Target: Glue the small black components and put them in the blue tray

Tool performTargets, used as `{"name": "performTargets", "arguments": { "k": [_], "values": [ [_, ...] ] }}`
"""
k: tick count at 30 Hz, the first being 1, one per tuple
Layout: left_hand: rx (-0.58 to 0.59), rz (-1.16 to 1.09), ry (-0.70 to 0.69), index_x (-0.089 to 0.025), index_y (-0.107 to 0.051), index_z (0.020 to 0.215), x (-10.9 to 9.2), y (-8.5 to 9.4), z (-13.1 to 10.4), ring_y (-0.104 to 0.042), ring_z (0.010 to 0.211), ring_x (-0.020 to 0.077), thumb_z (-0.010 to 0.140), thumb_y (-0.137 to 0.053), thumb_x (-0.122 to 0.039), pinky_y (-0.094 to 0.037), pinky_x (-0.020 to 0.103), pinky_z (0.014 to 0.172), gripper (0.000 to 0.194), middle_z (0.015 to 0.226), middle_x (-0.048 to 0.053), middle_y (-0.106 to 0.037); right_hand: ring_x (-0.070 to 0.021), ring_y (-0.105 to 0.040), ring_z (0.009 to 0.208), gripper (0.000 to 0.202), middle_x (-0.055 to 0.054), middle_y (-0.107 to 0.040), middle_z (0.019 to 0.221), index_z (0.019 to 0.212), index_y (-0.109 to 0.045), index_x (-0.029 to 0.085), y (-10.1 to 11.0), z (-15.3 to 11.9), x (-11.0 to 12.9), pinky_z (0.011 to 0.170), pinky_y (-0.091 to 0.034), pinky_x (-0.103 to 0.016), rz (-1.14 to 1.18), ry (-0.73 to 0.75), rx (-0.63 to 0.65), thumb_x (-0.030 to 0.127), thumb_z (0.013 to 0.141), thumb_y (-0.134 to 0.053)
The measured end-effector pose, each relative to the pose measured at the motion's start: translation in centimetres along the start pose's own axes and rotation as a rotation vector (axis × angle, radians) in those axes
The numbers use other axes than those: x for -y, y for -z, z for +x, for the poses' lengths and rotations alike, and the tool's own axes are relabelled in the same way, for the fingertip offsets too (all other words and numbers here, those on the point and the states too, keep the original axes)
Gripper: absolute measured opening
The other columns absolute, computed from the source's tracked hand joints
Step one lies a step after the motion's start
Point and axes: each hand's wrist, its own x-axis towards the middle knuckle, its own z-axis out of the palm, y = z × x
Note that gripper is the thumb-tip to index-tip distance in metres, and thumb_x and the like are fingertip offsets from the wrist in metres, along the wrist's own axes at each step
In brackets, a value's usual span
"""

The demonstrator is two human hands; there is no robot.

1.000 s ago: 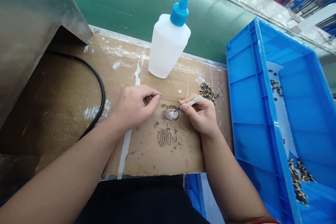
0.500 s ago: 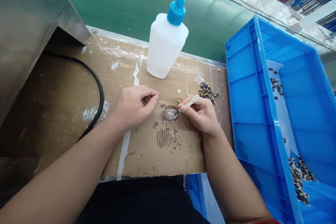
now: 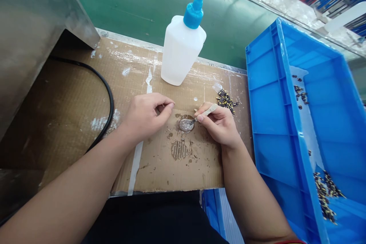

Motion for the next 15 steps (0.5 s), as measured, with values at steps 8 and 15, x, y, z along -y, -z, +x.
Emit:
{"name": "performTargets", "arguments": {
  "k": [8,15],
  "values": [
    [0.003,0.008,0.002,-0.022,-0.083,0.092,0.0,0.1,0.0,-0.067,0.069,0.0171,0.095,-0.065,-0.030,-0.052,0.032,0.070,0.020,0.085,0.003,-0.081,-0.0165,-0.066,0.081,0.012,-0.004,-0.075,0.091,0.096,-0.080,0.023,0.4,-0.3,-1.2,0.074,-0.055,-0.031,0.079,0.006,-0.010,0.035,0.098,-0.081],
    [0.002,0.006,0.005,-0.022,-0.083,0.093,0.0,0.0,0.0,-0.067,0.069,0.0170,0.095,-0.064,-0.030,-0.053,0.032,0.071,0.020,0.086,0.002,-0.082,-0.0169,-0.065,0.079,0.018,-0.005,-0.073,0.089,0.095,-0.077,0.021,0.3,-0.1,-0.5,0.074,-0.053,-0.032,-0.009,0.026,0.013,0.039,0.100,-0.078]
  ]
}}
